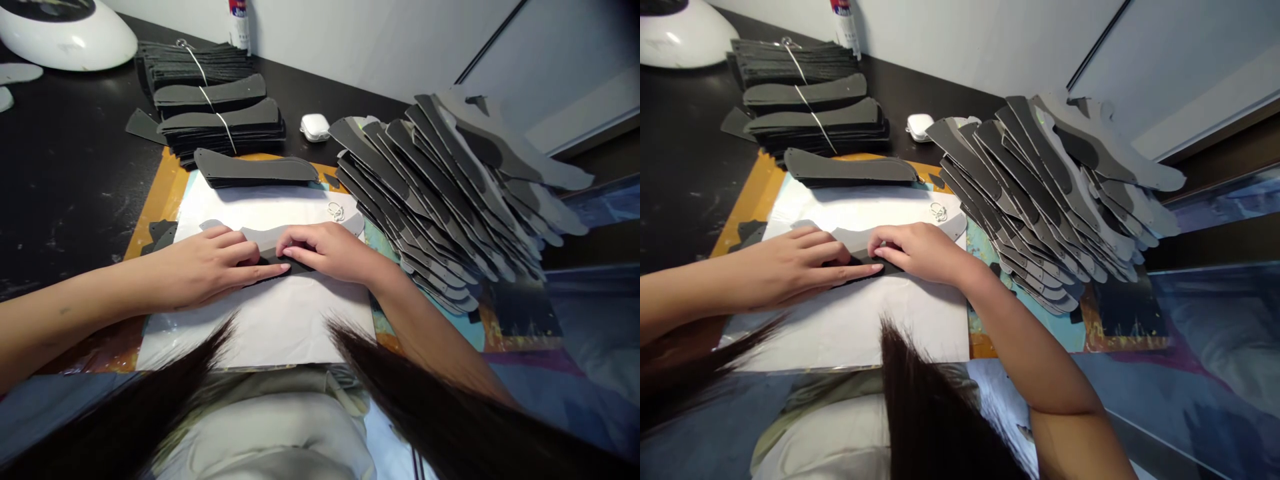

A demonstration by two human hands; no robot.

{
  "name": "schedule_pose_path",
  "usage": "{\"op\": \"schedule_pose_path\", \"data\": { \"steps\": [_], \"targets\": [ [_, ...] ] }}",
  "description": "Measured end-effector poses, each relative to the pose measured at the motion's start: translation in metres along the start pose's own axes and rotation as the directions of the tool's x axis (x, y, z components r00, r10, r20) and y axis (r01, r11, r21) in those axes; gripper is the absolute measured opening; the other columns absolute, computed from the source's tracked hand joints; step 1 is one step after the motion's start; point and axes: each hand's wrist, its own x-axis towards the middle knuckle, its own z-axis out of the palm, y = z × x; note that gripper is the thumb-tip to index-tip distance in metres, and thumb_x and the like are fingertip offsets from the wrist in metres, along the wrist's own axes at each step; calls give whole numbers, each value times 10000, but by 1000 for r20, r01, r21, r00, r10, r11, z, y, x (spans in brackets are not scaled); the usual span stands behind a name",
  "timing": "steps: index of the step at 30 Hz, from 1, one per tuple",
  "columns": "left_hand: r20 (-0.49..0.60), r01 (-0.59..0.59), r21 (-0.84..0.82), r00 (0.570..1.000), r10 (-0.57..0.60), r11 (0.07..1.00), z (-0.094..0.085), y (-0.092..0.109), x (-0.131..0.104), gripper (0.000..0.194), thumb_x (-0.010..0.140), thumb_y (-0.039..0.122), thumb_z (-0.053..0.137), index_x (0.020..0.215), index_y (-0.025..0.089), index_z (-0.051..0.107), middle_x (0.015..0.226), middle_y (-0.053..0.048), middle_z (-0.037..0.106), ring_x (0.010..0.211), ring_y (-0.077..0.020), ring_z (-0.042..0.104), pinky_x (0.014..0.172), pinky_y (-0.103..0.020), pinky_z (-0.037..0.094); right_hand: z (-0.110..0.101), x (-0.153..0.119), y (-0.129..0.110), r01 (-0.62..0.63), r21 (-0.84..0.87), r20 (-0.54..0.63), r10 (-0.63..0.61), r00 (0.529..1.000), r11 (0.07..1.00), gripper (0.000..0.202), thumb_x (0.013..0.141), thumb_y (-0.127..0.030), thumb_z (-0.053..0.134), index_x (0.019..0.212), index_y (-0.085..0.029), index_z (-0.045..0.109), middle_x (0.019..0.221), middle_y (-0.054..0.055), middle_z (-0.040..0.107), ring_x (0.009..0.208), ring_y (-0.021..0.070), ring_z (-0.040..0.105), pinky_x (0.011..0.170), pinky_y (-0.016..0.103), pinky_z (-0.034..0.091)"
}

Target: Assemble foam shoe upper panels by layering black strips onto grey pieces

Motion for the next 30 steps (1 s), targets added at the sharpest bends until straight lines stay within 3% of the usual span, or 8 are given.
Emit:
{"op": "schedule_pose_path", "data": {
  "steps": [10,16,23,30],
  "targets": [
    [29,52,-43,998,-51,998,5,1,-3,503,1125,137,293,1608,238,390,1022,-41,579,878,-202,449,842,-340,306,2,0,-2,-22,-144,26,26,999,989,184,1015,-175,536,1081,-206,706,1004,23,757,823,164,597,752,251,331],
    [68,63,-40,996,-60,997,1,2,-3,524,1111,107,333,1617,236,377,1061,-45,589,910,-201,457,862,-343,317,6,-2,1,42,-197,-11,-45,999,979,193,1008,-165,547,1090,-207,717,1003,24,763,818,162,595,741,251,334],
    [52,56,-77,997,-52,995,0,0,-3,521,1119,163,279,1614,244,419,1025,-53,636,863,-200,515,834,-339,353,-3,-5,13,85,-128,-55,-93,994,988,167,995,-223,627,1086,-188,762,812,-3,724,724,139,582,710,251,342],
    [10,44,-87,999,-44,995,0,-1,-1,498,1106,151,305,1571,209,476,1024,-62,643,837,-205,519,828,-332,351,-5,-4,15,117,-116,7,-117,993,986,209,993,-173,618,1149,-195,755,1018,27,793,817,153,643,755,252,378]
  ]
}}
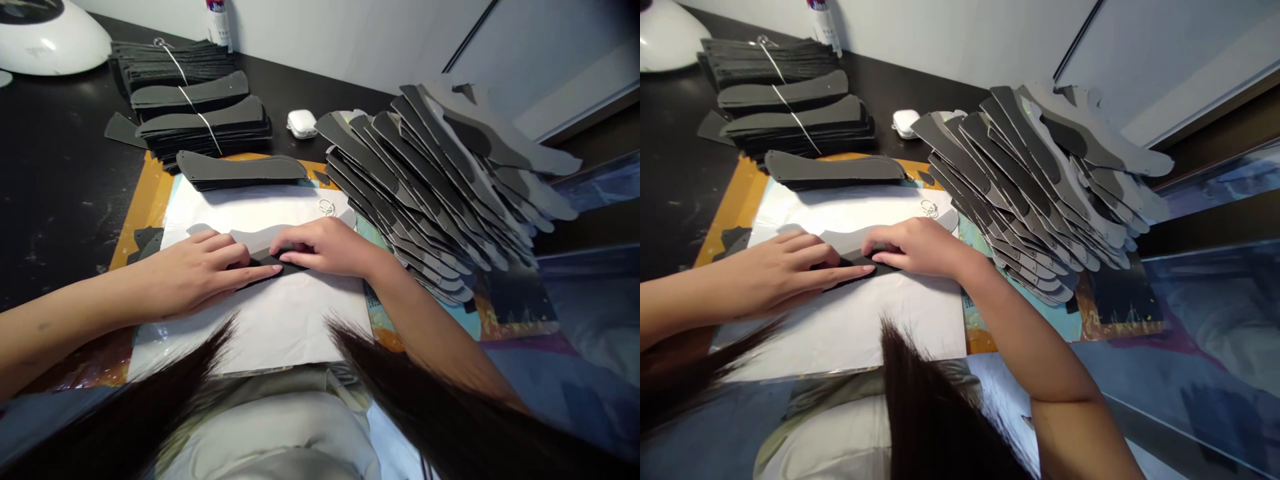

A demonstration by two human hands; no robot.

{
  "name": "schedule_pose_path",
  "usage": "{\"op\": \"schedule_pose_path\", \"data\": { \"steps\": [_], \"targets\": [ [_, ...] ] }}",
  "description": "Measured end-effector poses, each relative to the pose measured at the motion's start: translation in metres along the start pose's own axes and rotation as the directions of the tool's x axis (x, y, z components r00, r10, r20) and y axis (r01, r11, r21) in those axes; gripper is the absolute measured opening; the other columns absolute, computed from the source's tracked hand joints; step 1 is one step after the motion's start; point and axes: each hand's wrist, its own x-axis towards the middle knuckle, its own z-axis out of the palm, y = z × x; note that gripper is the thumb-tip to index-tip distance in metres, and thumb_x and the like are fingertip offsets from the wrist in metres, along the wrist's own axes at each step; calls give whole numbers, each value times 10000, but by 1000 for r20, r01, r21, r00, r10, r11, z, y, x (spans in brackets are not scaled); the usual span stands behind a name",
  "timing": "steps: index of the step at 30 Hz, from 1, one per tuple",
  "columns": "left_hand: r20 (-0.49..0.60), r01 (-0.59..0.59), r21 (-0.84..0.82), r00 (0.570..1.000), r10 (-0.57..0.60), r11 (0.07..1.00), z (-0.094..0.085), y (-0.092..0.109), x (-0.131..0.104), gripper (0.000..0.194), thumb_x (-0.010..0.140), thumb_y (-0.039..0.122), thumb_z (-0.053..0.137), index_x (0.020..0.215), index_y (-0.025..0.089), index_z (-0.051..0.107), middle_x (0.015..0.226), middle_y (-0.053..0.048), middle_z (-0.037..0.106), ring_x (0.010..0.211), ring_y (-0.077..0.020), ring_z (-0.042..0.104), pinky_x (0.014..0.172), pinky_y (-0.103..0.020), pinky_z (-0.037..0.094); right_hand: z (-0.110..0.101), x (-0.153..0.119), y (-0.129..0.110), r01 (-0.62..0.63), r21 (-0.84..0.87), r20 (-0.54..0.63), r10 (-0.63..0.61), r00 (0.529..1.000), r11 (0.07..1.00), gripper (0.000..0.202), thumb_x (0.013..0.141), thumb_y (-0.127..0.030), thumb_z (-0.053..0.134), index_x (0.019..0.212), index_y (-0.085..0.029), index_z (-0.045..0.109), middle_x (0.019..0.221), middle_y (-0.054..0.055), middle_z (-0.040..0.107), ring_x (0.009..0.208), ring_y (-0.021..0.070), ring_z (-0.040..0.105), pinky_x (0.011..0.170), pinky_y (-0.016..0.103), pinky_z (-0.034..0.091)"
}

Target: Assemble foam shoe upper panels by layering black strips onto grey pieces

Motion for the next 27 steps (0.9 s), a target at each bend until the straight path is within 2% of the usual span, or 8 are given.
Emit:
{"op": "schedule_pose_path", "data": {
  "steps": [12,17,20,27],
  "targets": [
    [34,12,33,999,-13,999,-2,1,-1,523,1110,105,308,1594,258,432,1034,-40,621,868,-181,467,846,-323,340,1,-1,-5,-35,-61,21,37,999,998,214,1032,-185,567,1177,-214,721,1088,39,795,918,187,674,773,262,374],
    [72,42,21,996,-43,999,-2,2,-3,570,1097,72,342,1625,281,386,1077,-47,615,894,-188,463,866,-331,340,-2,0,-7,-45,-53,41,48,998,998,221,1022,-176,567,1174,-221,721,1060,31,788,880,177,656,765,260,363],
    [112,57,9,992,-58,998,-3,3,-3,568,1099,89,347,1621,302,415,1070,-43,634,891,-186,483,867,-329,346,-3,0,-7,-50,-55,53,53,997,997,228,1014,-177,574,1173,-239,726,1031,15,784,850,168,640,761,256,356],
    [54,60,-24,997,-58,998,1,3,-4,566,1094,78,338,1613,286,423,1076,-43,628,885,-193,465,850,-332,323,-2,0,-9,-50,-58,56,53,997,997,231,1020,-184,575,1184,-227,732,1055,18,788,847,162,638,758,253,352]
  ]
}}
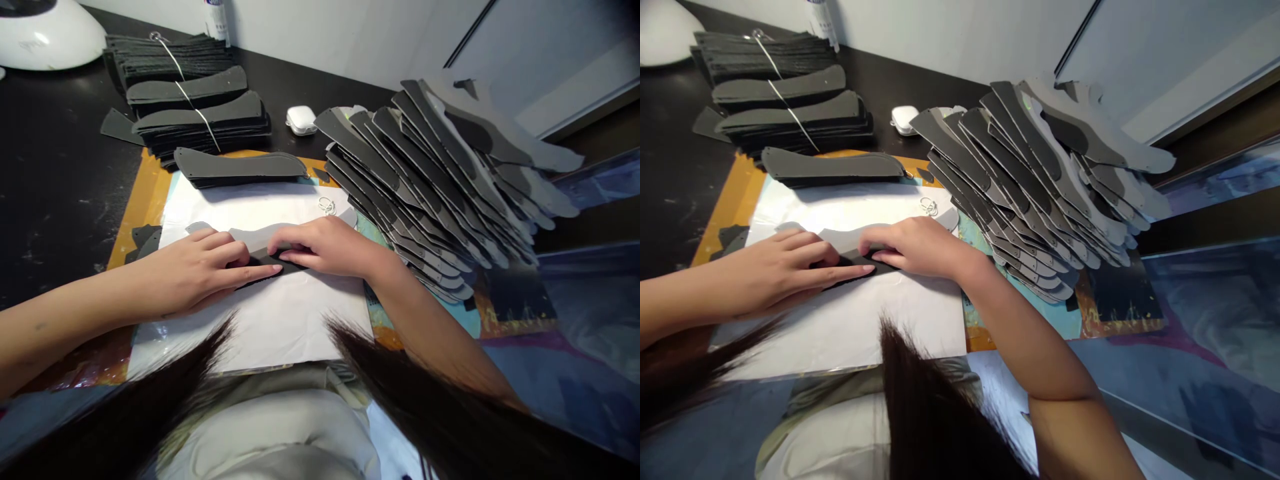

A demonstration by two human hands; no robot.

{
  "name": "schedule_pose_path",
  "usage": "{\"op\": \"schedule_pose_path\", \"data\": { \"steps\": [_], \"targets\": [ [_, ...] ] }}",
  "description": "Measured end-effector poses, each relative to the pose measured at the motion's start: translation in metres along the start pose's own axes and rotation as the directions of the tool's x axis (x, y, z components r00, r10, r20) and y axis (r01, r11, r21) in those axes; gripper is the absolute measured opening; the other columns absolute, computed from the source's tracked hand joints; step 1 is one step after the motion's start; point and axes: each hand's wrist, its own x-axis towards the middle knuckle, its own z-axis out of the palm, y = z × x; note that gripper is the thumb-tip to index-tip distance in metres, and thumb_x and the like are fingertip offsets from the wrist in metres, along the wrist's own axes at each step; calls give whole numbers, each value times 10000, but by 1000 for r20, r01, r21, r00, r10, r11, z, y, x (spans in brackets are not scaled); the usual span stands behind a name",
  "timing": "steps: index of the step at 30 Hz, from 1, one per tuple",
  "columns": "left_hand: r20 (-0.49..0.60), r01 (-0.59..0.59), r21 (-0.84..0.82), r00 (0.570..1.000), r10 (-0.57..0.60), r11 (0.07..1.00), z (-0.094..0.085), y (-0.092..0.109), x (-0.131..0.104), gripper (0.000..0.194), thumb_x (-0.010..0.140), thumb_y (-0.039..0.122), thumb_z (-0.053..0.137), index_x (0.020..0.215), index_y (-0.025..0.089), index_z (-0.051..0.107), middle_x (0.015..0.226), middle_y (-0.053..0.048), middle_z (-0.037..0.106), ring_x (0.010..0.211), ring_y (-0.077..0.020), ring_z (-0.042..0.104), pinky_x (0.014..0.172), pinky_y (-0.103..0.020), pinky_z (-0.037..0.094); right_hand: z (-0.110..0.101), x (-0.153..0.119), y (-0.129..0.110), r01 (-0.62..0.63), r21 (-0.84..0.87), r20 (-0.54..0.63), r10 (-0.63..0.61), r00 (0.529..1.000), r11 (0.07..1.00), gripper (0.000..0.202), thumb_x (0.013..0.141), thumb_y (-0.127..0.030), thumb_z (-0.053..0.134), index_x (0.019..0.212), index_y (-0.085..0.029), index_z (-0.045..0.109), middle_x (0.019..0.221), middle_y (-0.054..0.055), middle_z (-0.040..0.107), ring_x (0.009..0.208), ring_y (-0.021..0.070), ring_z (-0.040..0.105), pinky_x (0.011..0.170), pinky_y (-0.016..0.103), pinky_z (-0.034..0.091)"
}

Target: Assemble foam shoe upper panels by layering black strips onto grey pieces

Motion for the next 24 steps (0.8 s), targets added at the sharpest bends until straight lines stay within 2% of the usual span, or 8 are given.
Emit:
{"op": "schedule_pose_path", "data": {
  "steps": [7,11,19,24],
  "targets": [
    [18,-7,1,1000,7,1000,-1,0,-1,619,1068,46,354,1639,286,352,1081,-46,604,909,-199,476,872,-341,344,-7,-7,0,-69,-129,-56,63,996,989,182,1010,-265,666,1166,-276,760,1012,-13,799,811,151,618,715,260,309],
    [33,16,-12,999,-15,1000,-2,1,-2,664,1038,25,358,1643,298,334,1049,-49,585,896,-207,468,859,-347,358,-11,-9,6,-92,-66,-80,86,993,994,184,970,-289,741,1152,-278,765,1004,-24,791,798,140,606,741,251,321],
    [67,27,12,997,-27,1000,-3,1,-2,663,1047,51,393,1648,325,330,1059,-51,605,906,-205,491,863,-349,387,-14,-7,14,-91,77,-25,93,995,993,237,940,-274,737,1174,-251,765,851,-32,686,755,137,547,722,253,312],
    [67,40,-10,997,-39,999,-4,2,-1,664,1041,45,374,1645,322,363,1058,-56,623,912,-207,505,869,-352,395,-16,-8,14,-73,111,18,72,997,991,267,948,-230,719,1213,-236,747,886,-23,679,757,133,522,723,254,304]
  ]
}}
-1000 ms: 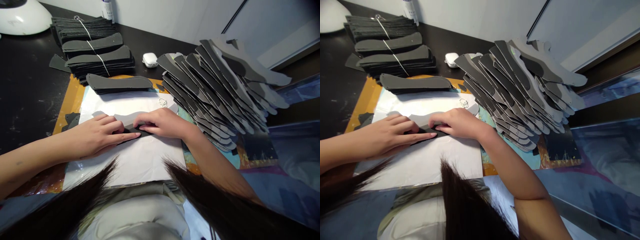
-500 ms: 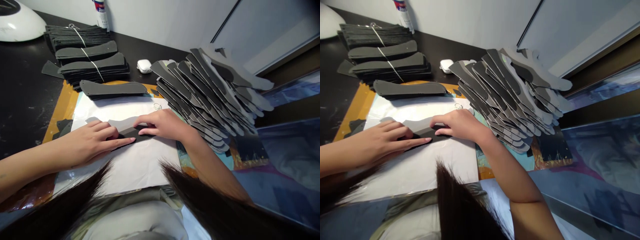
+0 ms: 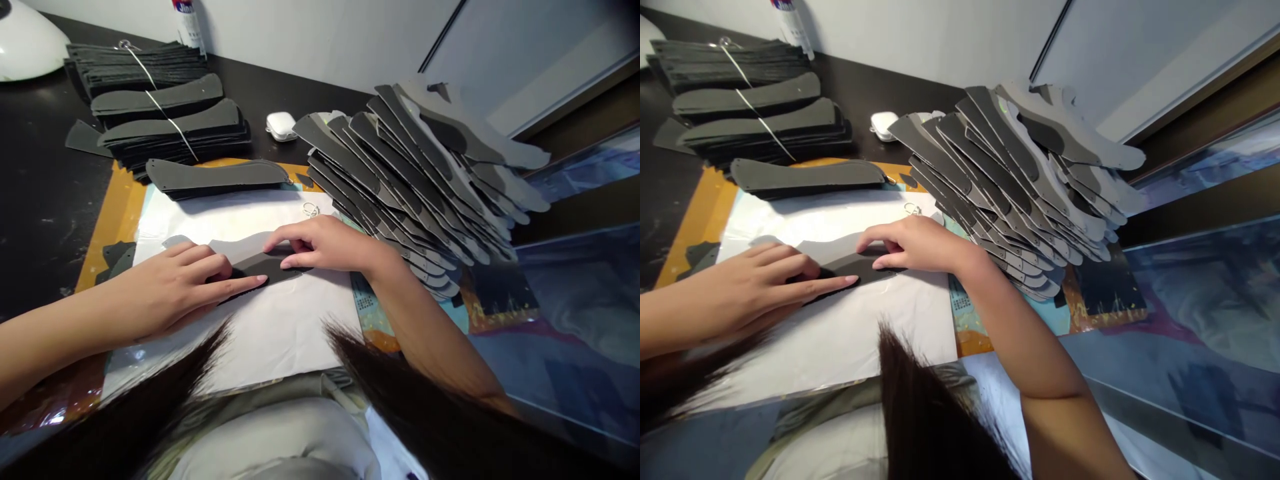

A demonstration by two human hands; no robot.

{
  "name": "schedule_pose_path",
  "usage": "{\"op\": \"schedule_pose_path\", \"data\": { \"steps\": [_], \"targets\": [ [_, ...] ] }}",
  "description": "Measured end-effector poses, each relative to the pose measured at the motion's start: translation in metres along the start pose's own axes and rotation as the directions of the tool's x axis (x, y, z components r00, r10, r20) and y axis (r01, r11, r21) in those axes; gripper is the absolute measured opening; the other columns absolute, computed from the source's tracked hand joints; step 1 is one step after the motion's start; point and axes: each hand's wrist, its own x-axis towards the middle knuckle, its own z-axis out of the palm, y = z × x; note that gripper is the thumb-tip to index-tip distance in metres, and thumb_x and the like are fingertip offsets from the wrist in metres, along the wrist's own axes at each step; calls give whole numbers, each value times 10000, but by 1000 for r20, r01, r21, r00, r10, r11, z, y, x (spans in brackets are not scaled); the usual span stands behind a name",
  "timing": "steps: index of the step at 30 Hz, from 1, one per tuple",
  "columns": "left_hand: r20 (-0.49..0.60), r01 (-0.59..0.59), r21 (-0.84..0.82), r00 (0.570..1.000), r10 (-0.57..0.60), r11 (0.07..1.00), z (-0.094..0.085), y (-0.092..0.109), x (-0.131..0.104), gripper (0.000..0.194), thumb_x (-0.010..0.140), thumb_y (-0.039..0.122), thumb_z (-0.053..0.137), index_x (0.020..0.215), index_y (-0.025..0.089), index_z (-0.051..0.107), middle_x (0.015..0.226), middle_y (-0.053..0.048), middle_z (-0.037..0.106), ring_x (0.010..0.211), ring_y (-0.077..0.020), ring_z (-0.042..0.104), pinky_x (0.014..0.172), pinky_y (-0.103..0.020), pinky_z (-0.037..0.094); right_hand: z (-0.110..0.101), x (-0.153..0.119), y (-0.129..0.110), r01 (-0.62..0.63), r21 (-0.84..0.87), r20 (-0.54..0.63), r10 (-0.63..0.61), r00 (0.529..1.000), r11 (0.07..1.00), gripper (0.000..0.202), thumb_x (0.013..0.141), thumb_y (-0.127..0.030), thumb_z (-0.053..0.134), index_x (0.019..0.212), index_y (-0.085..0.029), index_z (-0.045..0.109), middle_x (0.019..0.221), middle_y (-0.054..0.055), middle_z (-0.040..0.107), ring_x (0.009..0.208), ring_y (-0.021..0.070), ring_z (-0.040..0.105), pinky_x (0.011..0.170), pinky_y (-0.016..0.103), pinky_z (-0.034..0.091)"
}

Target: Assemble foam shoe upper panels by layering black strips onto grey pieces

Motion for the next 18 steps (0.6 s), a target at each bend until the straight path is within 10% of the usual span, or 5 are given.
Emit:
{"op": "schedule_pose_path", "data": {
  "steps": [18],
  "targets": [
    [25,-29,14,999,29,999,1,-2,0,627,1080,63,355,1667,259,254,1107,-60,614,922,-203,490,887,-361,373,-1,-7,-14,-69,-100,77,76,994,993,414,895,-189,770,1288,-243,650,920,-15,683,791,158,563,700,254,301]
  ]
}}
